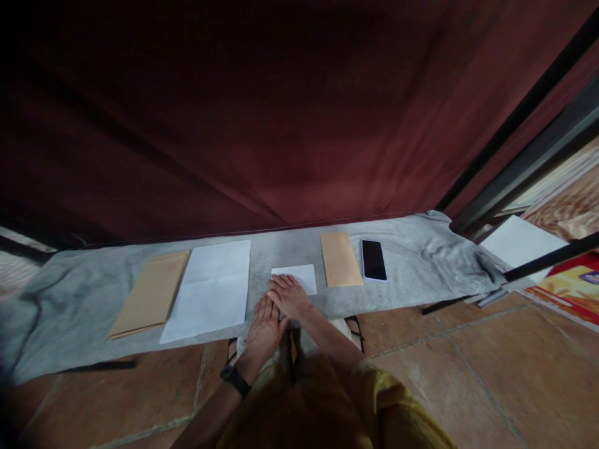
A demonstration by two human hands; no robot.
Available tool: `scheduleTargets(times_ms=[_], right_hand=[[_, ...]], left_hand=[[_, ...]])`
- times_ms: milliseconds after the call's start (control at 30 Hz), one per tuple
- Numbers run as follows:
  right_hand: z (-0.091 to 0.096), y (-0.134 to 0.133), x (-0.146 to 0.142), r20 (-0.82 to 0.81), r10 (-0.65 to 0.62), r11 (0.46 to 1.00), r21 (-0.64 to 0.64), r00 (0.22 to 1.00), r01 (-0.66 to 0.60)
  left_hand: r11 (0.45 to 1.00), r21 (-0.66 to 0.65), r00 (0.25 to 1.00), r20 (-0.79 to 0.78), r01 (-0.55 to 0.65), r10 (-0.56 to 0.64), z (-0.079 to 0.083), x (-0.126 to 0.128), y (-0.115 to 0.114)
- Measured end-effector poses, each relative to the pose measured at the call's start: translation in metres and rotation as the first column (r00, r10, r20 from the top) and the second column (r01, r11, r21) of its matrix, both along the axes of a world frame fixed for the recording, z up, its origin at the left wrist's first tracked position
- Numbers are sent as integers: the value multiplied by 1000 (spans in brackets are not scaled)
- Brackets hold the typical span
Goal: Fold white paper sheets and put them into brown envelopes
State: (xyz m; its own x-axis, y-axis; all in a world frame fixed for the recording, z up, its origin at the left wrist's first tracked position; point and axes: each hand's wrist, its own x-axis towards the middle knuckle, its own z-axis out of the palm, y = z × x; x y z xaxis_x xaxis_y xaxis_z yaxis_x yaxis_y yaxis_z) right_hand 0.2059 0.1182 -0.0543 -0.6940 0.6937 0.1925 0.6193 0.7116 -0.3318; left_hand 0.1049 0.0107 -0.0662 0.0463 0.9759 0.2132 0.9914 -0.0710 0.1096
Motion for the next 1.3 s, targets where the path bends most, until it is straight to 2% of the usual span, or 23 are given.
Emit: scheduleTargets(times_ms=[167,300,433,600,767,967,1067,1167,1300], right_hand=[[-4,19,2,-6,-24,999,34,1000,25],[0,36,9,15,-86,996,32,996,85],[12,51,25,70,-177,984,-16,982,178],[35,61,38,190,-224,963,-108,956,247],[50,68,40,227,-265,903,-284,937,324],[55,71,48,157,-298,832,-441,942,337],[61,70,53,66,-301,784,-550,951,286],[68,68,59,-47,-314,746,-630,948,216],[79,66,65,-208,-448,631,-763,869,143]], left_hand=[[1000,24,1000,0,19,-19,3,-2,-2],[999,30,1000,-10,22,-21,7,-3,-2],[1000,4,999,-34,16,-16,17,-3,2],[998,-52,998,-67,-25,22,30,3,11],[995,-73,994,-93,-62,55,38,9,16],[998,-9,997,-62,-55,55,32,10,11],[998,55,1000,-13,-9,9,33,10,10],[994,104,998,43,39,-44,42,12,11],[984,141,989,86,106,-119,60,18,15]])
